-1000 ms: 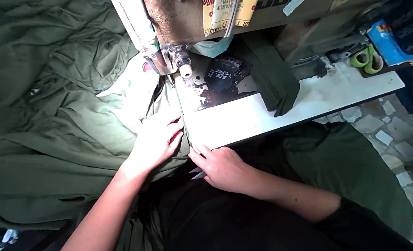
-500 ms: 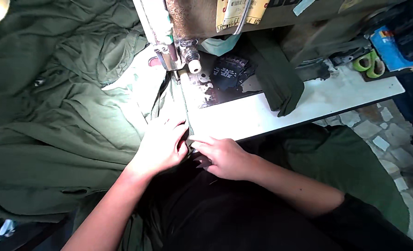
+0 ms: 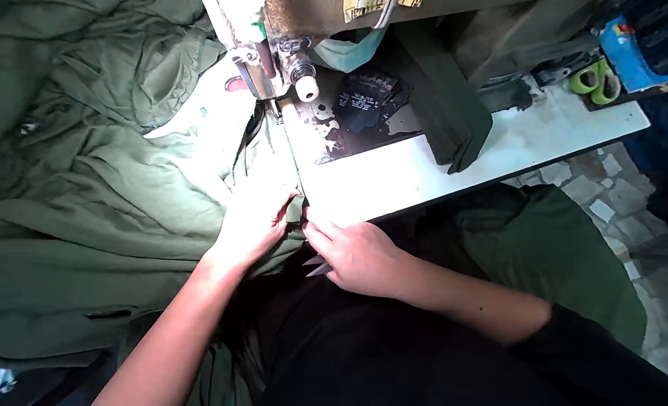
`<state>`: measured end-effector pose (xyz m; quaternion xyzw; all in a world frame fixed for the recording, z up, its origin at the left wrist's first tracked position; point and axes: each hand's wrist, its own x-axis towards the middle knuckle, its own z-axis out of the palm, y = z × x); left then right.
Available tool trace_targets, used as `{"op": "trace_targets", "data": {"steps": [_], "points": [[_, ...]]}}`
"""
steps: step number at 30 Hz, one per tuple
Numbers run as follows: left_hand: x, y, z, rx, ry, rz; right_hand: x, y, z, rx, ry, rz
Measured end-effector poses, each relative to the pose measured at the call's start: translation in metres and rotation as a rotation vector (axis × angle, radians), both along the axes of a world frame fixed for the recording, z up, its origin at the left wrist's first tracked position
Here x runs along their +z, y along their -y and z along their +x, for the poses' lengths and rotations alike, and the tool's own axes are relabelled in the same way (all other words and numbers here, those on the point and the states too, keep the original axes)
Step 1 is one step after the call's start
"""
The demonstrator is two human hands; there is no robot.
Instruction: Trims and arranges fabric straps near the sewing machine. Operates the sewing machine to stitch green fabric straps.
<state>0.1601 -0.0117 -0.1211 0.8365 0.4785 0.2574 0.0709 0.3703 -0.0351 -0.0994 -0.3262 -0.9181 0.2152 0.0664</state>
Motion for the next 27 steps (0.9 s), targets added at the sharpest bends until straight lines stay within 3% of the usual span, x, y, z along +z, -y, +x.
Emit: {"op": "trace_targets", "data": {"steps": [6, 14, 18, 21, 24, 27], "points": [[0.001, -0.003, 0.001, -0.11, -0.095, 0.056, 0.001, 0.001, -0.001, -0.006, 0.02, 0.013], [0.002, 0.011, 0.005, -0.078, -0.117, 0.051, 0.005, -0.001, 0.002, 0.016, 0.055, -0.067], [0.005, 0.008, 0.006, -0.079, -0.137, 0.004, 0.013, -0.026, 0.013, -0.136, -0.089, -0.064], [0.003, 0.005, 0.006, -0.12, -0.155, 0.044, 0.014, -0.06, 0.019, -0.189, 0.039, -0.051], [0.001, 0.002, 0.004, -0.097, -0.086, -0.016, 0.002, -0.076, 0.02, -0.081, 0.003, 0.072], [0.006, -0.003, 0.003, 0.023, 0.12, -0.146, -0.014, -0.083, 0.017, -0.009, -0.101, 0.211]]}}
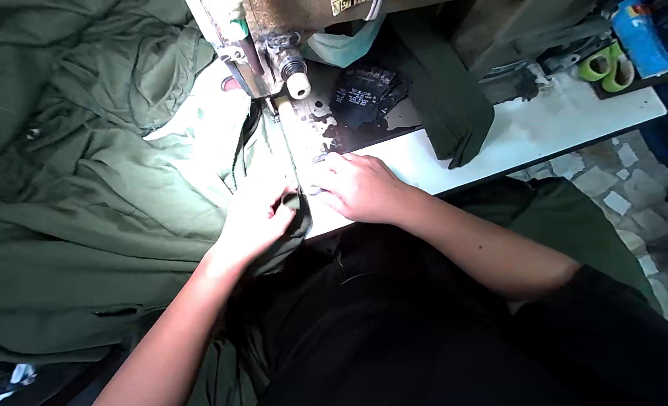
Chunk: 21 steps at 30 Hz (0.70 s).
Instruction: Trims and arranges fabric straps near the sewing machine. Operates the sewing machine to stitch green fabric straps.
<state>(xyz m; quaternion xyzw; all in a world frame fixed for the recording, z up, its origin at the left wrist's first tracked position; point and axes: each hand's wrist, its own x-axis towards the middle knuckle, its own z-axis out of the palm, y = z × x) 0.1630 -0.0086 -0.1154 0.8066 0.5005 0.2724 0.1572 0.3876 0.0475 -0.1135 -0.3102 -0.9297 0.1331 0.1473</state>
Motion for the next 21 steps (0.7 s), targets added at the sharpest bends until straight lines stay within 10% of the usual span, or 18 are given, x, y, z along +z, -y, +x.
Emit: {"op": "trace_targets", "data": {"steps": [21], "points": [[0.011, -0.014, 0.006, 0.06, 0.021, -0.06, -0.011, -0.002, -0.031, -0.004, -0.238, 0.065]]}}
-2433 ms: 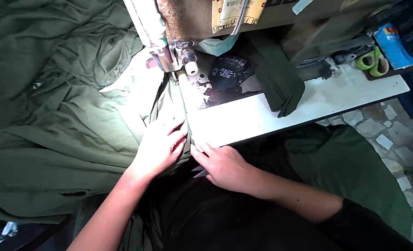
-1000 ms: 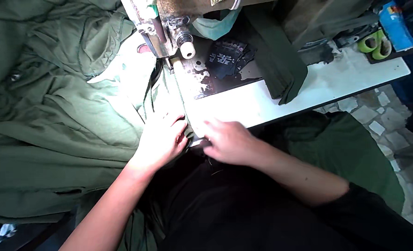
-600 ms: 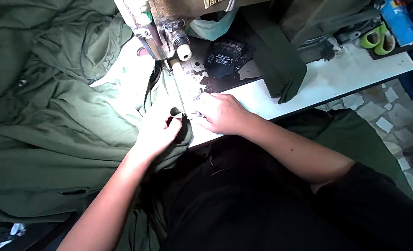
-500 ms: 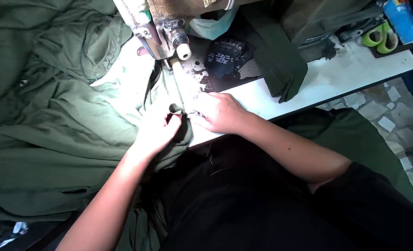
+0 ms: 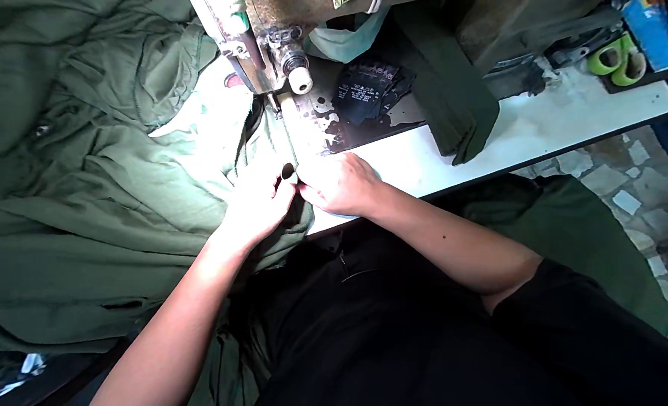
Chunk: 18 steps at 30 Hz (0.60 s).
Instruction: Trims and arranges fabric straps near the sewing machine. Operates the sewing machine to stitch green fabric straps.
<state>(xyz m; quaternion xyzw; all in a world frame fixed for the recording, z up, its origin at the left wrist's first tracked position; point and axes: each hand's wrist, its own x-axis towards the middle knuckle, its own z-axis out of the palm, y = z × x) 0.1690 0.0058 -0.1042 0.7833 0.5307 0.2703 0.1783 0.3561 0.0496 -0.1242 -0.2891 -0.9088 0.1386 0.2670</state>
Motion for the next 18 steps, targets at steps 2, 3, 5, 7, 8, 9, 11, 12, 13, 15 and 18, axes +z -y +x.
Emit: {"op": "trace_targets", "data": {"steps": [2, 3, 5, 7, 8, 9, 11, 12, 13, 15, 18], "points": [[0.0, 0.001, 0.0, 0.013, 0.0, -0.002, 0.001, -0.002, 0.009, -0.039, 0.019, -0.031], [0.001, 0.002, 0.0, 0.022, 0.004, -0.007, -0.002, -0.005, 0.014, -0.065, -0.003, -0.035], [0.0, 0.003, 0.001, 0.03, 0.02, 0.004, -0.003, -0.008, 0.021, -0.102, -0.114, -0.041], [-0.003, 0.005, 0.002, 0.02, 0.019, 0.012, -0.001, 0.001, 0.016, -0.065, -0.229, -0.091], [-0.003, 0.007, 0.003, 0.009, 0.008, 0.018, -0.002, 0.007, 0.01, -0.024, -0.276, -0.096], [-0.003, 0.009, 0.004, -0.001, -0.018, 0.034, -0.003, 0.011, 0.005, 0.009, -0.314, -0.094], [-0.005, 0.015, 0.006, -0.044, -0.076, 0.119, -0.003, 0.016, 0.001, 0.025, -0.36, -0.097], [-0.011, 0.016, 0.004, -0.075, -0.106, 0.177, 0.0, 0.019, 0.004, 0.031, -0.364, -0.106], [-0.016, 0.017, 0.002, -0.095, -0.124, 0.209, 0.006, 0.023, 0.008, 0.045, -0.367, -0.111], [-0.021, 0.019, 0.0, -0.098, -0.121, 0.194, 0.018, 0.03, 0.021, 0.158, -0.371, -0.172], [-0.025, 0.019, -0.003, -0.075, -0.08, 0.177, 0.021, 0.03, 0.035, 0.311, -0.287, -0.281]]}}
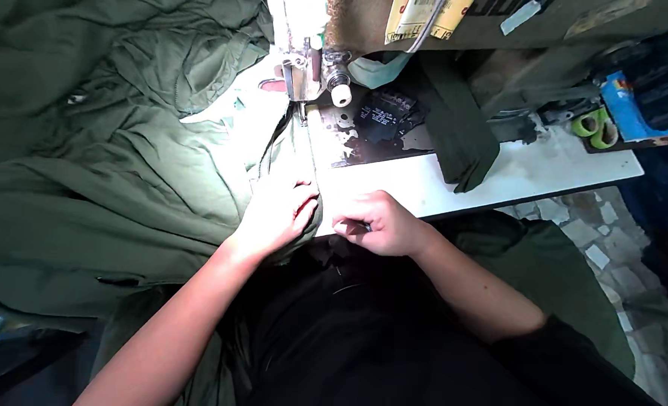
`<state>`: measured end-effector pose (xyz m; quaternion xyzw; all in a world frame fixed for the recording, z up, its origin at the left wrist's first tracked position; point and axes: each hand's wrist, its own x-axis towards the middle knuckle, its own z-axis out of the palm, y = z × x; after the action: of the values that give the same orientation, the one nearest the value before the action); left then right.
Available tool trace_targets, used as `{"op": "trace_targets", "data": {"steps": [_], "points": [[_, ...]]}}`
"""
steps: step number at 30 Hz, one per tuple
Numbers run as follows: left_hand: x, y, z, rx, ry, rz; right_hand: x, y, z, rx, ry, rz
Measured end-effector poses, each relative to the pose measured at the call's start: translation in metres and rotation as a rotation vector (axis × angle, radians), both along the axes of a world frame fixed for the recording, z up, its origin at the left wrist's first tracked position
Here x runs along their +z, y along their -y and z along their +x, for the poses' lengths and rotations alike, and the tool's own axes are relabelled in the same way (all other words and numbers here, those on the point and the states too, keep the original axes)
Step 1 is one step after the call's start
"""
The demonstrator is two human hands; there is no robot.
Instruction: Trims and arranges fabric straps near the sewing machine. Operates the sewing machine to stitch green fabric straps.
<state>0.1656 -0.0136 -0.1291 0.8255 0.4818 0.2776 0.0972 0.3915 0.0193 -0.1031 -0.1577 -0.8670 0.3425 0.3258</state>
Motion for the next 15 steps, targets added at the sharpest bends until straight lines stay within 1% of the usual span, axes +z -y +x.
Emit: {"op": "trace_targets", "data": {"steps": [1, 4, 5, 10, 15], "points": [[0.0, -0.001, 0.0, 0.011, 0.001, 0.02, -0.005, -0.002, 0.002, -0.046, 0.019, 0.027], [0.008, -0.005, 0.0, 0.028, -0.037, 0.026, -0.019, -0.005, -0.005, -0.281, 0.058, 0.18], [0.009, -0.005, 0.0, 0.027, -0.056, 0.027, -0.021, -0.005, -0.009, -0.324, 0.068, 0.232], [0.006, -0.009, 0.003, 0.029, -0.092, 0.083, -0.033, 0.001, -0.022, -0.335, 0.213, 0.389], [0.004, -0.01, 0.005, 0.045, -0.087, 0.111, -0.034, 0.005, -0.021, -0.338, 0.246, 0.437]]}}
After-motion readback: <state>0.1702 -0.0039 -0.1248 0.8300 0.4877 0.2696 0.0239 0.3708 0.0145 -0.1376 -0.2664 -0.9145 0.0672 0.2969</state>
